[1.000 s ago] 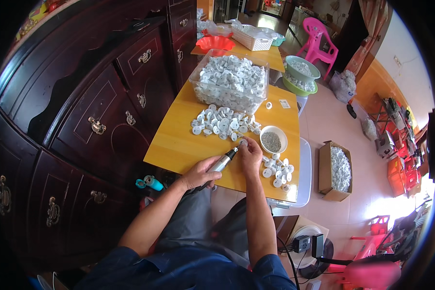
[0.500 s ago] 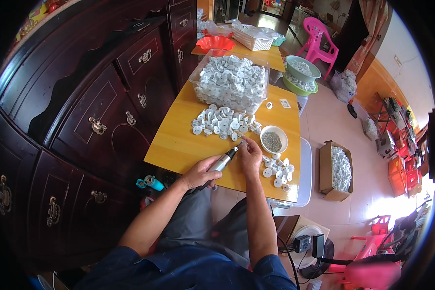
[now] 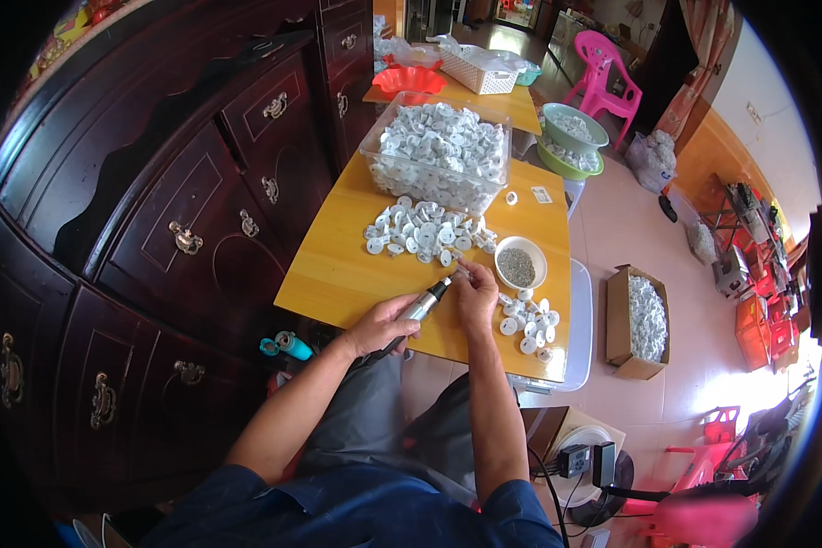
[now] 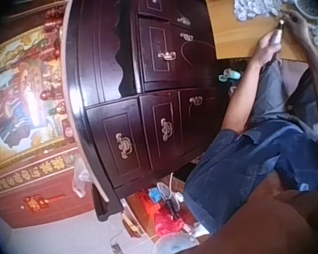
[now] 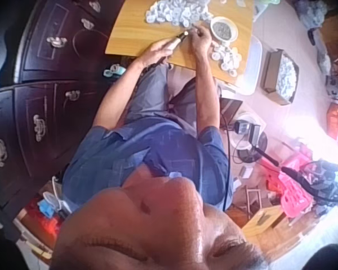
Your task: The person is using a handheld power tool to assemble or finish small white plastic shoe components.
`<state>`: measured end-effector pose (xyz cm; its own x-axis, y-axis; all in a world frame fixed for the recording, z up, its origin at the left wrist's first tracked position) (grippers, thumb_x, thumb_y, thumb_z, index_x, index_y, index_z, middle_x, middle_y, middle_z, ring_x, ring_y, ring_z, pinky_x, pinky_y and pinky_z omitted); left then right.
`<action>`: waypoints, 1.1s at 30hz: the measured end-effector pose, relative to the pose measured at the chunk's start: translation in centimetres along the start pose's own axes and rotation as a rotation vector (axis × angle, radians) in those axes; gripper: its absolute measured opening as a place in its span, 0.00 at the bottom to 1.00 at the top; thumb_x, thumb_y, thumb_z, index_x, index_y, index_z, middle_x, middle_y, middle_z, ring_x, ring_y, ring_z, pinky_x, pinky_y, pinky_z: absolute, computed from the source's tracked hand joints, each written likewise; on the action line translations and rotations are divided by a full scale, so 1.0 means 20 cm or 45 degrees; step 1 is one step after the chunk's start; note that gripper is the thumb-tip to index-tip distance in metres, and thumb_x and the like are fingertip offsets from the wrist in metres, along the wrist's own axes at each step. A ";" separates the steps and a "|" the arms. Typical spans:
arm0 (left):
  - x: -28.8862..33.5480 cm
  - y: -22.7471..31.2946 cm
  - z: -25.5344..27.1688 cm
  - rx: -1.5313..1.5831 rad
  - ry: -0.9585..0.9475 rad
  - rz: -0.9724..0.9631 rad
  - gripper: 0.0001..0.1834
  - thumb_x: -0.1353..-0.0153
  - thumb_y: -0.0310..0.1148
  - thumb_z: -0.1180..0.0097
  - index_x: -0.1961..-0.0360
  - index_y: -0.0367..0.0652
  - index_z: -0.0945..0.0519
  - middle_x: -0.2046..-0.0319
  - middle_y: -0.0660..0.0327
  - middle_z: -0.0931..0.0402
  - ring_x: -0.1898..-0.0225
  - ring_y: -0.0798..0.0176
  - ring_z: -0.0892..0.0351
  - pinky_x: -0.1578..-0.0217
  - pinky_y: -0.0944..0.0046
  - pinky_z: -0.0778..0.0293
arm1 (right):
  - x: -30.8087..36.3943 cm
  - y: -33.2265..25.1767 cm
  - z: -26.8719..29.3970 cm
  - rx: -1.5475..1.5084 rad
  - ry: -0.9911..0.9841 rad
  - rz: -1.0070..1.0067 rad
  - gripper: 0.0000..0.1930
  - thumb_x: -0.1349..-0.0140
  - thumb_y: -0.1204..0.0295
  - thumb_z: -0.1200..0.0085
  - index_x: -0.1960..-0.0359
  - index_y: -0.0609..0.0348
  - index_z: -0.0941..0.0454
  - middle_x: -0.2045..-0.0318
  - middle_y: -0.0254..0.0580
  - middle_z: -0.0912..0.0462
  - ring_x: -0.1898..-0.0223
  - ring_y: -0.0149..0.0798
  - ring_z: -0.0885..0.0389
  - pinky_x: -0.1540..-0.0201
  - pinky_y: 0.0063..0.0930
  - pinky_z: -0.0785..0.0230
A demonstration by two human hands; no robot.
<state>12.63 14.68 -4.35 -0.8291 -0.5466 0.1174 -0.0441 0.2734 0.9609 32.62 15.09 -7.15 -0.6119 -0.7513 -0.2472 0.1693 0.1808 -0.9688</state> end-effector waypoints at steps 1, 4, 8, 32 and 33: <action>0.00 0.00 0.00 -0.004 0.003 0.005 0.34 0.34 0.36 0.44 0.29 0.40 0.40 0.69 0.61 0.26 0.79 0.71 0.27 0.78 0.70 0.27 | 0.00 0.00 0.00 0.038 -0.001 0.003 0.14 0.45 0.80 0.38 0.55 0.57 0.14 0.70 0.30 0.27 0.70 0.25 0.30 0.64 0.21 0.32; 0.00 -0.01 0.01 -0.002 0.006 0.014 0.34 0.34 0.35 0.45 0.29 0.40 0.40 0.69 0.61 0.26 0.79 0.71 0.27 0.78 0.70 0.27 | 0.01 -0.03 0.00 0.123 -0.008 0.032 0.14 0.45 0.79 0.38 0.56 0.56 0.14 0.70 0.30 0.28 0.71 0.26 0.30 0.64 0.21 0.32; 0.00 -0.01 0.01 -0.016 0.002 0.024 0.33 0.34 0.33 0.46 0.29 0.40 0.40 0.69 0.61 0.26 0.79 0.70 0.27 0.77 0.70 0.27 | 0.01 -0.04 0.00 0.142 -0.011 0.043 0.14 0.45 0.79 0.38 0.56 0.56 0.14 0.70 0.30 0.27 0.71 0.26 0.30 0.65 0.21 0.32; 0.00 0.00 0.02 0.042 -0.060 0.032 0.38 0.37 0.36 0.42 0.28 0.40 0.41 0.66 0.59 0.25 0.78 0.71 0.26 0.77 0.71 0.26 | 0.32 -0.33 0.37 1.257 0.068 0.353 0.07 0.47 0.75 0.41 0.65 0.50 0.18 0.55 0.40 0.24 0.54 0.50 0.22 0.57 0.46 0.26; 0.01 0.01 0.02 0.032 -0.048 0.018 0.37 0.36 0.36 0.42 0.29 0.40 0.40 0.68 0.60 0.26 0.79 0.71 0.26 0.78 0.71 0.27 | 0.32 -0.34 0.37 1.310 0.100 0.395 0.08 0.48 0.75 0.40 0.66 0.49 0.18 0.54 0.40 0.24 0.53 0.50 0.23 0.54 0.46 0.28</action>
<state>12.30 14.99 -4.32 -0.8500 -0.5128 0.1207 -0.0460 0.3005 0.9527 33.29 4.28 -2.07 -0.4722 -0.7149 -0.5156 0.8717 -0.2919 -0.3936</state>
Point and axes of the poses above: each hand's wrist, its own x-axis away from the middle knuckle, its own z-axis out of the back of the hand, y = z × x, the point moved 7 cm from there along -x, towards the middle knuckle
